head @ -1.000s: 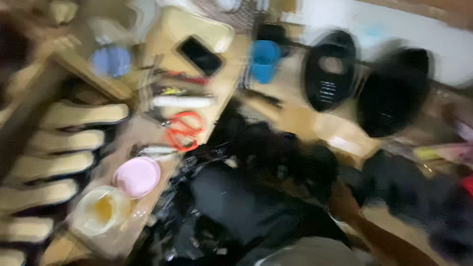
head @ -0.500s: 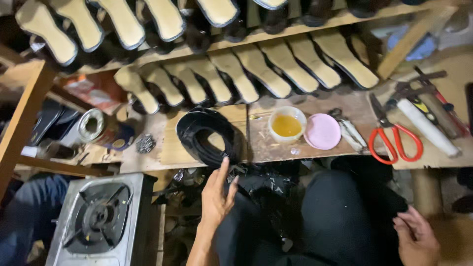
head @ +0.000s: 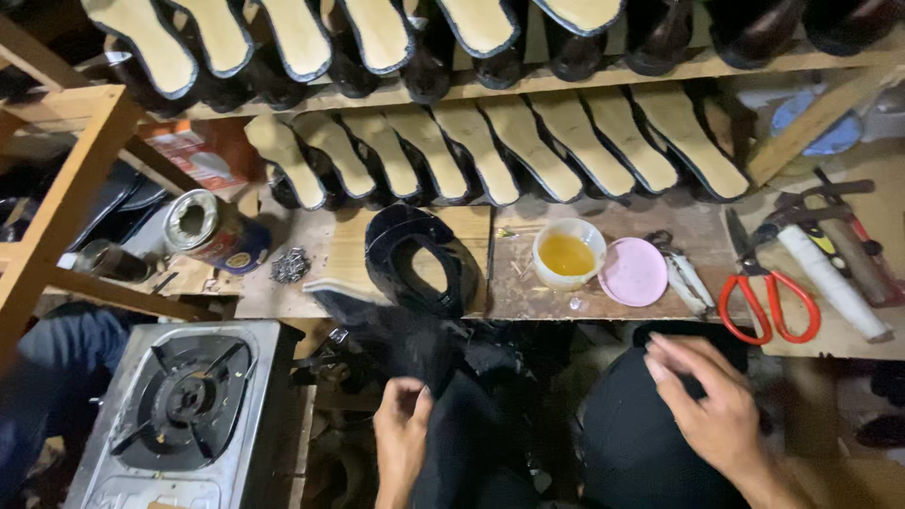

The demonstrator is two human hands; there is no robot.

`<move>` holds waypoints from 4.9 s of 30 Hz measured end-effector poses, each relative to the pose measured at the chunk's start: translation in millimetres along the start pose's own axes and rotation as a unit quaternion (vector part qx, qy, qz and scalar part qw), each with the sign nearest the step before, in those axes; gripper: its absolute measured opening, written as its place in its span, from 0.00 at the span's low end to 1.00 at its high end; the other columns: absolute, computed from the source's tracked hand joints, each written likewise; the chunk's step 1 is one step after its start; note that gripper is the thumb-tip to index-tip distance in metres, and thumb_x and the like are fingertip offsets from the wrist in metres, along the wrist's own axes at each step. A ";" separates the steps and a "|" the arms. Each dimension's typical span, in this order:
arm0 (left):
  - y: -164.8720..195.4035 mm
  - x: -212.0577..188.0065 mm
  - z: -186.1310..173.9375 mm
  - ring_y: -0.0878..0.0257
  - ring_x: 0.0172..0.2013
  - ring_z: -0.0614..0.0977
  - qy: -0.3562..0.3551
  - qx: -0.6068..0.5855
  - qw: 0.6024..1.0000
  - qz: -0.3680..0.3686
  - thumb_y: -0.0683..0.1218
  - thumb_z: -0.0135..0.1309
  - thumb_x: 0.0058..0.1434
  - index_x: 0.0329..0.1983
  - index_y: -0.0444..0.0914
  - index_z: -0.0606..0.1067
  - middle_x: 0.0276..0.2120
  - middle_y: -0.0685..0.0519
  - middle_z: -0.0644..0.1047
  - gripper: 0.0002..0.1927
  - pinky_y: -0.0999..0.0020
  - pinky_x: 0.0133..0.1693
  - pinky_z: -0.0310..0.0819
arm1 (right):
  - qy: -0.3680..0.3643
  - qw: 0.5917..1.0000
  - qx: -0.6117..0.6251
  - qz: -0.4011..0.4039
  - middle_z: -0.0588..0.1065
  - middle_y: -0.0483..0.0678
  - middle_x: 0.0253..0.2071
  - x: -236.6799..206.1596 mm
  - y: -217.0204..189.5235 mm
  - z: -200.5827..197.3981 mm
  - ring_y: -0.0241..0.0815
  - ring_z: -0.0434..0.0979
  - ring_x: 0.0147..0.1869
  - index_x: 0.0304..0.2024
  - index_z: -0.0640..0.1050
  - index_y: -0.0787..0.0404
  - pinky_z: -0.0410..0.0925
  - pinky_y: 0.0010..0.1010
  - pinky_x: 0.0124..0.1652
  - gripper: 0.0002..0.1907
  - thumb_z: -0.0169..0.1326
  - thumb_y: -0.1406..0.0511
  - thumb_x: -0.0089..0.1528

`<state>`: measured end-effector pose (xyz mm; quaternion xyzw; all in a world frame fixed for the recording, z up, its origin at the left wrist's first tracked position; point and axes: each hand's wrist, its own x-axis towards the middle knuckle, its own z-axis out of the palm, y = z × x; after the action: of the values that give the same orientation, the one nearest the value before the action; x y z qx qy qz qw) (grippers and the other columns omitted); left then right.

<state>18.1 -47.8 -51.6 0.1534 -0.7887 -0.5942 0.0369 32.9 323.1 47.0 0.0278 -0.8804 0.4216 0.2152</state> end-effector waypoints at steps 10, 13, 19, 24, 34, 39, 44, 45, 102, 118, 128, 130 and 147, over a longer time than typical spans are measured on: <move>-33.4 -15.2 -8.3 0.67 0.26 0.64 -0.021 -0.166 0.985 -0.037 0.32 0.59 0.55 0.29 0.40 0.60 0.24 0.57 0.62 0.19 0.72 0.32 0.65 | -0.253 0.924 -0.267 -0.104 0.47 0.48 0.78 148.9 -3.9 55.0 0.56 0.40 0.79 0.51 0.83 0.56 0.40 0.57 0.70 0.36 0.64 0.41 0.49; -17.9 -15.4 -12.9 0.67 0.29 0.66 -0.035 -0.044 0.998 -0.026 0.34 0.61 0.54 0.31 0.39 0.61 0.26 0.55 0.63 0.19 0.73 0.37 0.70 | -0.356 0.883 -0.299 -0.065 0.36 0.43 0.80 169.9 -9.9 66.2 0.53 0.27 0.82 0.56 0.81 0.52 0.29 0.62 0.68 0.43 0.64 0.36 0.46; -6.5 -3.1 -19.0 0.69 0.29 0.77 -0.089 -0.205 0.965 -0.137 0.41 0.59 0.53 0.41 0.42 0.72 0.26 0.57 0.77 0.13 0.74 0.33 0.71 | -0.312 0.899 -0.289 -0.105 0.44 0.43 0.80 169.0 -4.3 59.0 0.53 0.32 0.82 0.46 0.86 0.52 0.35 0.62 0.70 0.33 0.66 0.42 0.46; -13.9 5.4 -0.7 0.66 0.23 0.74 -0.175 0.072 0.979 -0.077 0.47 0.62 0.60 0.32 0.33 0.77 0.20 0.56 0.75 0.12 0.68 0.27 0.68 | -0.268 0.938 -0.193 -0.100 0.70 0.48 0.65 148.1 5.3 42.7 0.50 0.64 0.74 0.24 0.85 0.59 0.58 0.42 0.71 0.22 0.64 0.47 0.53; 85.3 -0.4 51.0 0.69 0.29 0.78 -0.271 -0.212 0.924 -0.164 0.46 0.55 0.63 0.45 0.37 0.79 0.32 0.57 0.81 0.10 0.72 0.32 0.71 | -0.298 0.939 0.070 -0.157 0.75 0.52 0.53 47.7 -53.3 22.4 0.50 0.78 0.56 0.50 0.81 0.61 0.71 0.38 0.53 0.21 0.64 0.66 0.52; 106.0 -5.6 62.3 0.69 0.31 0.78 -0.342 -0.248 0.906 0.015 0.44 0.52 0.67 0.43 0.34 0.76 0.32 0.57 0.79 0.08 0.72 0.35 0.72 | -0.254 0.933 -0.003 -0.256 0.74 0.53 0.51 42.9 -56.0 15.0 0.51 0.79 0.50 0.52 0.81 0.55 0.73 0.39 0.47 0.26 0.64 0.68 0.49; 113.2 -17.3 69.6 0.70 0.29 0.70 -0.319 -0.289 0.902 0.023 0.44 0.52 0.69 0.43 0.35 0.74 0.28 0.60 0.71 0.06 0.73 0.33 0.64 | -0.185 0.913 -0.079 -0.355 0.73 0.53 0.50 49.1 -51.6 8.4 0.53 0.77 0.49 0.50 0.83 0.48 0.72 0.42 0.46 0.28 0.61 0.72 0.46; 115.1 -19.3 68.9 0.71 0.29 0.69 -0.310 -0.300 0.902 0.009 0.44 0.53 0.68 0.43 0.36 0.73 0.28 0.61 0.70 0.06 0.73 0.33 0.63 | -0.171 0.912 -0.089 -0.362 0.73 0.52 0.49 49.4 -51.4 8.8 0.52 0.77 0.48 0.50 0.82 0.47 0.72 0.41 0.45 0.26 0.62 0.71 0.49; 77.9 15.0 70.9 0.66 0.30 0.81 -0.202 -0.457 0.853 -0.153 0.53 0.60 0.57 0.38 0.42 0.77 0.29 0.57 0.79 0.12 0.66 0.35 0.78 | -0.377 0.893 0.212 -0.125 0.72 0.54 0.63 31.1 -27.1 49.2 0.49 0.75 0.67 0.48 0.85 0.58 0.68 0.39 0.64 0.25 0.49 0.78 0.53; 78.5 -8.1 55.9 0.69 0.34 0.80 -0.506 -0.318 0.786 -0.160 0.47 0.50 0.66 0.52 0.34 0.78 0.36 0.56 0.81 0.16 0.74 0.40 0.73 | -0.284 0.931 0.198 -0.118 0.78 0.48 0.43 32.9 -28.0 43.6 0.38 0.80 0.42 0.53 0.80 0.65 0.73 0.27 0.41 0.16 0.54 0.74 0.62; 80.8 -3.1 52.2 0.64 0.40 0.81 -0.465 -0.385 0.787 -0.128 0.45 0.48 0.68 0.52 0.30 0.74 0.41 0.51 0.81 0.16 0.68 0.45 0.75 | -0.236 0.924 0.178 -0.241 0.76 0.49 0.48 13.1 -34.0 39.1 0.41 0.80 0.49 0.48 0.83 0.57 0.74 0.30 0.46 0.18 0.58 0.77 0.57; 88.0 -6.5 56.2 0.65 0.40 0.81 -0.460 -0.385 0.788 -0.135 0.45 0.48 0.68 0.53 0.31 0.74 0.42 0.51 0.80 0.15 0.69 0.45 0.74 | -0.207 0.940 0.159 -0.221 0.76 0.51 0.49 12.9 -33.7 37.7 0.43 0.80 0.49 0.47 0.82 0.58 0.75 0.31 0.47 0.19 0.58 0.78 0.56; 35.9 16.1 65.7 0.69 0.35 0.70 -0.211 -0.334 0.915 0.085 0.47 0.52 0.80 0.47 0.33 0.75 0.35 0.57 0.71 0.12 0.71 0.39 0.65 | -0.227 0.949 0.168 -0.141 0.75 0.51 0.52 13.9 -53.9 25.2 0.40 0.81 0.51 0.52 0.80 0.59 0.75 0.27 0.47 0.20 0.55 0.78 0.60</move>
<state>-20.1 17.3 -38.7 -0.0646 -0.5435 -0.8363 -0.0311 23.8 271.3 78.0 0.2822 -0.8098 0.5111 0.0586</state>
